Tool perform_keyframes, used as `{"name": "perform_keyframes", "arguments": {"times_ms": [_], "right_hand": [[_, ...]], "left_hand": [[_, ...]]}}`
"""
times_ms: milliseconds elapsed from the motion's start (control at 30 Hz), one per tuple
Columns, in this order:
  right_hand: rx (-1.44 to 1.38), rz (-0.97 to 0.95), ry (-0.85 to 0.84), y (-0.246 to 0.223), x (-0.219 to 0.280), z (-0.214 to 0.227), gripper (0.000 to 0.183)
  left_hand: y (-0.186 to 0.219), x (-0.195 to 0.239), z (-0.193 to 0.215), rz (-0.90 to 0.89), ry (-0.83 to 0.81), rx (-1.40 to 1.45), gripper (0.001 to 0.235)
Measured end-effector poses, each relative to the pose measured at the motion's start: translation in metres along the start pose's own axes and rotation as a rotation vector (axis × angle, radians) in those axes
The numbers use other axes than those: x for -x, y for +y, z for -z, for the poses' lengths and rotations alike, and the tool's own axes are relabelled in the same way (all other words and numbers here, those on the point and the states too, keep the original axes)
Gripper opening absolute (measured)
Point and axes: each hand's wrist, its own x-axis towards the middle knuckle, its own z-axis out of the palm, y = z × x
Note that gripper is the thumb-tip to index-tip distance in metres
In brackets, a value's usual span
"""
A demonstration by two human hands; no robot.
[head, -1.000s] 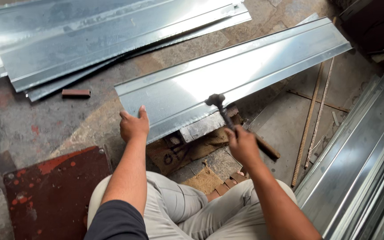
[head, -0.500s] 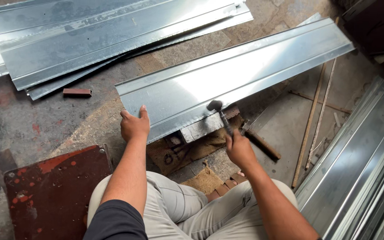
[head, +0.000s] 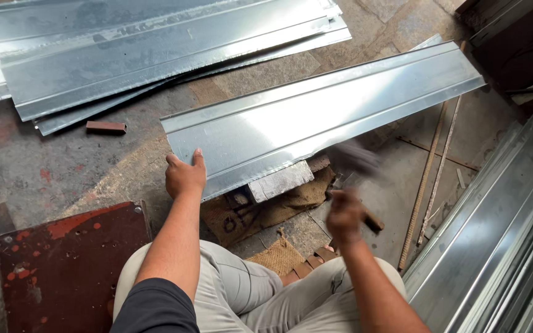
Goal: The person hammers the edge of a small metal sheet and then hammers the long edge of a larger metal panel while seated on the floor.
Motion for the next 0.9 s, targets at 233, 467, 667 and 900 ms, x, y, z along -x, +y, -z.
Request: {"name": "perform_keyframes", "arguments": {"times_ms": [233, 467, 667, 900], "right_hand": [[-0.045, -0.225, -0.076, -0.049, -0.033, 0.034, 0.034], [-0.614, 0.097, 0.460, -0.022, -0.028, 0.034, 0.028], [0.230, -0.762, -0.547, -0.001, -0.014, 0.007, 0.033], [-0.485, -0.341, 0.072, -0.021, -0.036, 0.054, 0.046]], "left_hand": [[-0.002, -0.002, -0.004, -0.020, 0.021, -0.006, 0.067], [-0.002, -0.003, -0.004, 0.006, -0.003, 0.004, 0.069], [-0.006, 0.001, -0.006, -0.028, 0.049, 0.006, 0.071], [-0.001, -0.002, -0.003, -0.034, 0.025, 0.009, 0.069]]}}
